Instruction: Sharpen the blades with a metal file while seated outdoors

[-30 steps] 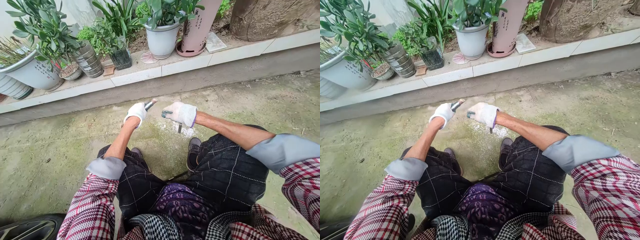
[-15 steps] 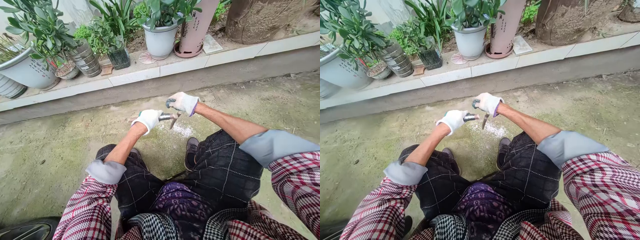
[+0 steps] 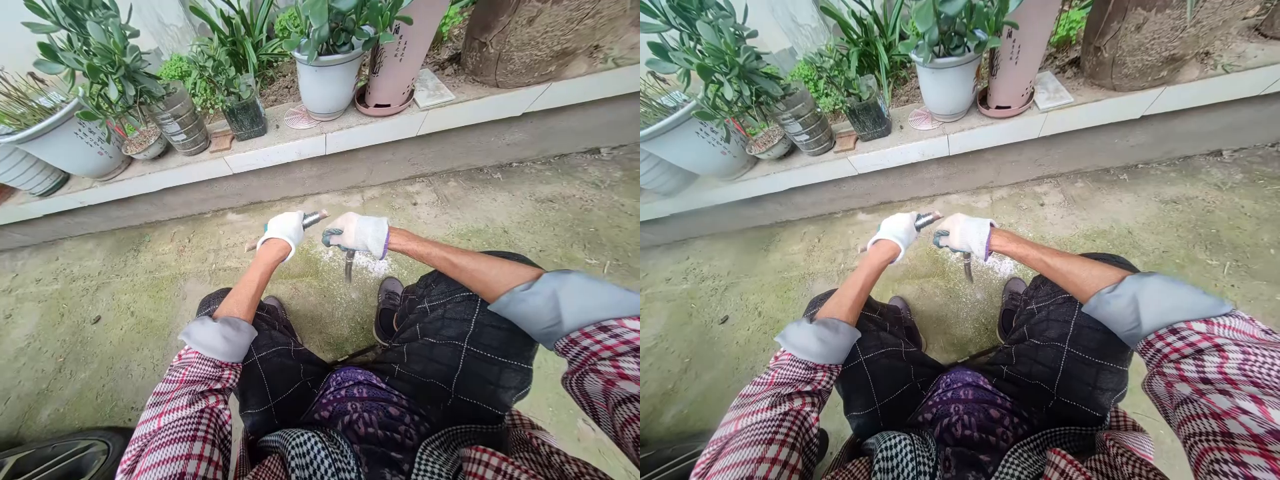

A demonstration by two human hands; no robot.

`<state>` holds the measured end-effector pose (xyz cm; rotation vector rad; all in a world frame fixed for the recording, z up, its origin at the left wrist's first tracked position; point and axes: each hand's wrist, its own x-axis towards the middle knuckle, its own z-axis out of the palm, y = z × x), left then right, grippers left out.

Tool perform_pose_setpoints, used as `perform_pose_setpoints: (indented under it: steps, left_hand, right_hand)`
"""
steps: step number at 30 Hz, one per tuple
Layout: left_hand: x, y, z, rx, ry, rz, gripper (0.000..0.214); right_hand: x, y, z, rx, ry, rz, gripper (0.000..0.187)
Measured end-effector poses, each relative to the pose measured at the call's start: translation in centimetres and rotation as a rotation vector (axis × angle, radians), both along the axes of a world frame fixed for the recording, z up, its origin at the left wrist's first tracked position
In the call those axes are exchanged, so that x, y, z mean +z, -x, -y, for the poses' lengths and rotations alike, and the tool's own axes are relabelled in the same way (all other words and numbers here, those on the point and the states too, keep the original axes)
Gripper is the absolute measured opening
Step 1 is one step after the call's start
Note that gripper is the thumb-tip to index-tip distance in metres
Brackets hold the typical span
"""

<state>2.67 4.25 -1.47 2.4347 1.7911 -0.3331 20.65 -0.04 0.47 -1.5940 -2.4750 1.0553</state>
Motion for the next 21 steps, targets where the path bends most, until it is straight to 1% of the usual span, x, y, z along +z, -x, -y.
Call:
perform_pose_setpoints:
  steps: [2,4,5,8,10,12,14,16,18,19,21]
  left_hand:
    - [-0.4,-0.4,0.3,-0.076,0.055,-0.069,0.031]
    - [-0.5,-0.9,0.7,-0.158,0.121,-0.088,0.030]
    - [-0.5,-1.2,0.8,-0.191,0.146,-0.081,0.029]
    - [-0.1,-1.5,1.2,-0.242,0.169,0.017,0.026]
    - [0.3,-1.4,1.4,-0.242,0.167,0.171,0.022]
    - [0.8,-1.1,1.5,-0.187,0.178,0.389,0.020]
    - [1.3,-0.9,1.8,-0.059,0.218,0.617,0.023]
    - [1.7,-0.6,2.0,0.093,0.290,0.822,0.031]
    - [2.3,-0.3,2.1,0.203,0.393,1.017,0.041]
    - [2.6,-0.1,2.1,0.226,0.459,1.118,0.046]
    - [3.4,0.4,2.0,0.228,0.579,1.314,0.050]
  right_hand:
    - [0.3,-0.5,-0.6,-0.001,-0.098,0.010,0.024]
    - [0.2,-1.3,-1.8,-0.008,-0.195,0.020,0.023]
    - [0.0,-1.7,-2.4,-0.016,-0.218,0.022,0.022]
    - [-0.3,-2.7,-3.7,-0.074,-0.185,-0.009,0.022]
    - [-0.4,-2.9,-3.9,-0.119,-0.107,-0.081,0.021]
    - [-0.3,-2.7,-3.6,-0.190,0.003,-0.196,0.019]
    - [-0.5,-2.3,-3.3,-0.256,0.107,-0.316,0.020]
    - [-0.9,-1.7,-3.0,-0.281,0.150,-0.355,0.020]
    - [-1.4,-1.0,-2.7,-0.240,0.142,-0.311,0.019]
    - [-1.6,-0.7,-2.5,-0.209,0.134,-0.275,0.019]
    - [-1.8,-0.2,-2.2,-0.161,0.136,-0.227,0.021]
